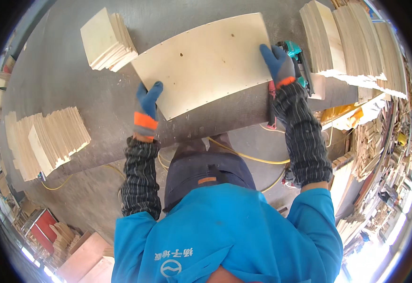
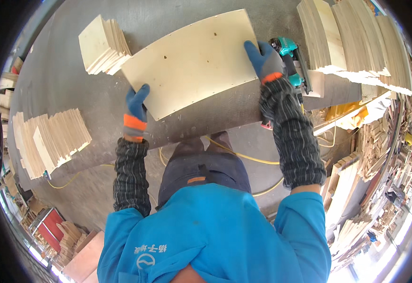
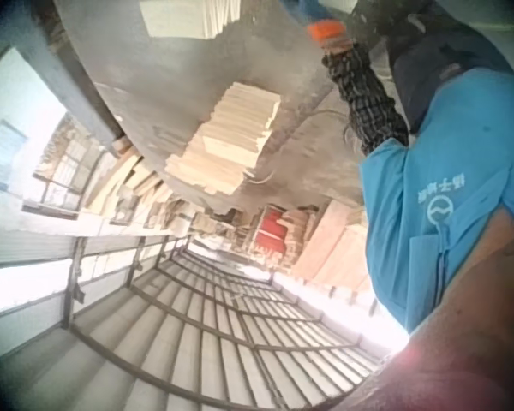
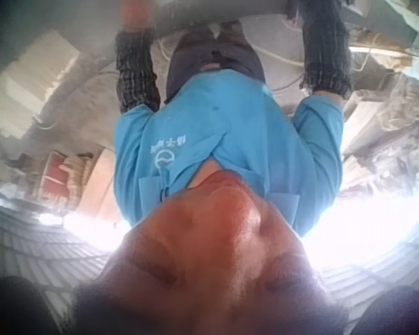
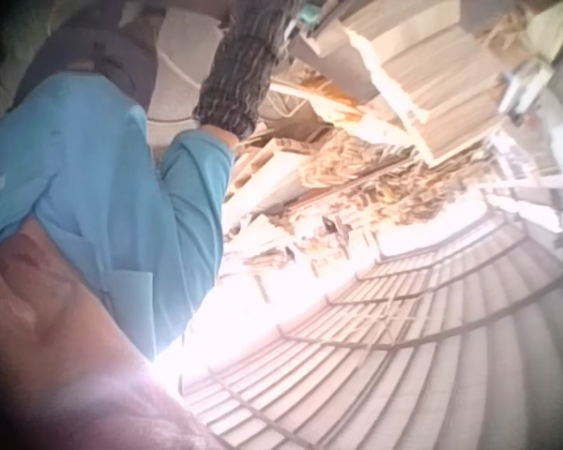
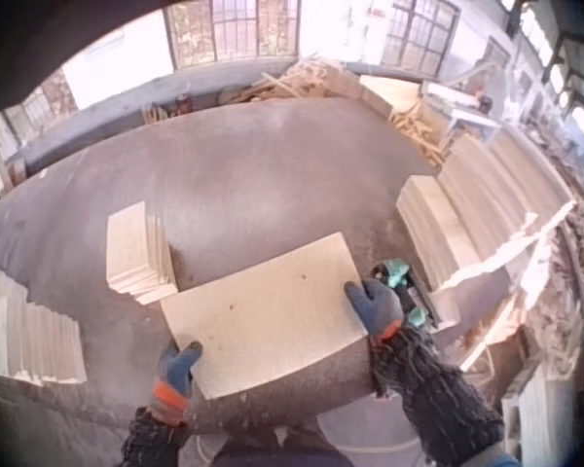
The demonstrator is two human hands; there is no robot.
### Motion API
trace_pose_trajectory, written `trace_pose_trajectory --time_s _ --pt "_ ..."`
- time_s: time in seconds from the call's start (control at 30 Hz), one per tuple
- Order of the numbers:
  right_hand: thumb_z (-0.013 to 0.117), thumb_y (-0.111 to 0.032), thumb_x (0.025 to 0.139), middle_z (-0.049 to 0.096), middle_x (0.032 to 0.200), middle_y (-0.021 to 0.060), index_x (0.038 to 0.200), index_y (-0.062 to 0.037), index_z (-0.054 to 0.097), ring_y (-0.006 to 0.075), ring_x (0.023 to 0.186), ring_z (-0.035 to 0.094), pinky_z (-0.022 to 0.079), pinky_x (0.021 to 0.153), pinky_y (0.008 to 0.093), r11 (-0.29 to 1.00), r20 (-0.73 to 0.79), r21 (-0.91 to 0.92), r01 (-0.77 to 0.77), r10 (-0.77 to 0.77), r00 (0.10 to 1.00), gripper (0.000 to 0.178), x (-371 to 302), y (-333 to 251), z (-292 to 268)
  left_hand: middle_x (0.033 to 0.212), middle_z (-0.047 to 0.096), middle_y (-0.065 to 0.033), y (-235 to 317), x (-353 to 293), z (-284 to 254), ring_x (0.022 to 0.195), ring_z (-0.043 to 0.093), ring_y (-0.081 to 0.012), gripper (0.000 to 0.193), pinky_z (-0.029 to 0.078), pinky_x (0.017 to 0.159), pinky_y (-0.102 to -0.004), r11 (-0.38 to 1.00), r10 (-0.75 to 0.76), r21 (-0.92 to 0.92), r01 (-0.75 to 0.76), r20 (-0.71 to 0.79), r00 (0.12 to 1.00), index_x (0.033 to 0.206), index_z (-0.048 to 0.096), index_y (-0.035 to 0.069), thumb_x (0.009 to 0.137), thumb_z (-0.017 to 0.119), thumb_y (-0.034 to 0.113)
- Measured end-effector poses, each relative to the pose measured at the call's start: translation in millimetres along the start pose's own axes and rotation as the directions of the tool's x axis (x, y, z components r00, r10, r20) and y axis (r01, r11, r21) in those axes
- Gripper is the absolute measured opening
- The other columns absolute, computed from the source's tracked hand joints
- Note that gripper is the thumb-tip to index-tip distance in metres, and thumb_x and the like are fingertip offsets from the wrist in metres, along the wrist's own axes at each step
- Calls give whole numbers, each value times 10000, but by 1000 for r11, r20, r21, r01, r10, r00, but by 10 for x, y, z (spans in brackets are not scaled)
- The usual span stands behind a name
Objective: Assembling wooden boxes or crates using a pneumatic nail gun and a hammer.
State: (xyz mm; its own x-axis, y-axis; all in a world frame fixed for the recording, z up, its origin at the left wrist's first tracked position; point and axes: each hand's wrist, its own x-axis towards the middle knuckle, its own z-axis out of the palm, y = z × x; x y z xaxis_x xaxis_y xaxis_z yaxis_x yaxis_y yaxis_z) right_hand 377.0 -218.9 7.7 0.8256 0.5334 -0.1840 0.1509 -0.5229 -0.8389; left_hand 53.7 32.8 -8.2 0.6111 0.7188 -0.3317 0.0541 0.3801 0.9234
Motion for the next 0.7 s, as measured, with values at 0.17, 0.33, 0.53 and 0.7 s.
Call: trace_pose_trajectory --time_s 0.17,0.33,0.53,0.7 --pt "560 -306 1104 708 1301 112 1360 38 653 198 1206 630 477 1049 349 896 64 426 126 -169 984 439 -1008 378 -21 1150 763 -112 -43 -803 -475 1062 720 -211 331 568 941 -373 696 381 636 -333 66 922 1281 686 -13 983 724 126" --pt "703 -273 1025 703 1361 135 1395 30 628 251 1258 661 512 1051 358 979 259 202 -27 -27 965 484 -1786 776 147 1272 738 -166 -531 -1298 -882 1201 699 -365 411 549 1016 -435 582 77 810 -76 38 996 1377 649 25 984 698 138" --pt "750 -108 964 730 1291 154 1365 -19 646 267 1206 707 578 997 409 948 326 -140 287 -230 917 424 -2171 1226 165 1294 746 -160 -840 -1917 -1033 1196 713 -347 410 566 997 -432 612 240 758 -224 92 967 1350 683 35 959 744 145" --pt "735 -175 995 640 1443 137 1497 -55 528 285 1274 666 567 1065 439 972 345 169 -161 95 934 556 -2502 1494 216 1351 720 -171 -938 -2173 -1035 1242 683 -358 494 539 1036 -447 645 76 751 -142 121 990 1405 662 48 945 767 195"
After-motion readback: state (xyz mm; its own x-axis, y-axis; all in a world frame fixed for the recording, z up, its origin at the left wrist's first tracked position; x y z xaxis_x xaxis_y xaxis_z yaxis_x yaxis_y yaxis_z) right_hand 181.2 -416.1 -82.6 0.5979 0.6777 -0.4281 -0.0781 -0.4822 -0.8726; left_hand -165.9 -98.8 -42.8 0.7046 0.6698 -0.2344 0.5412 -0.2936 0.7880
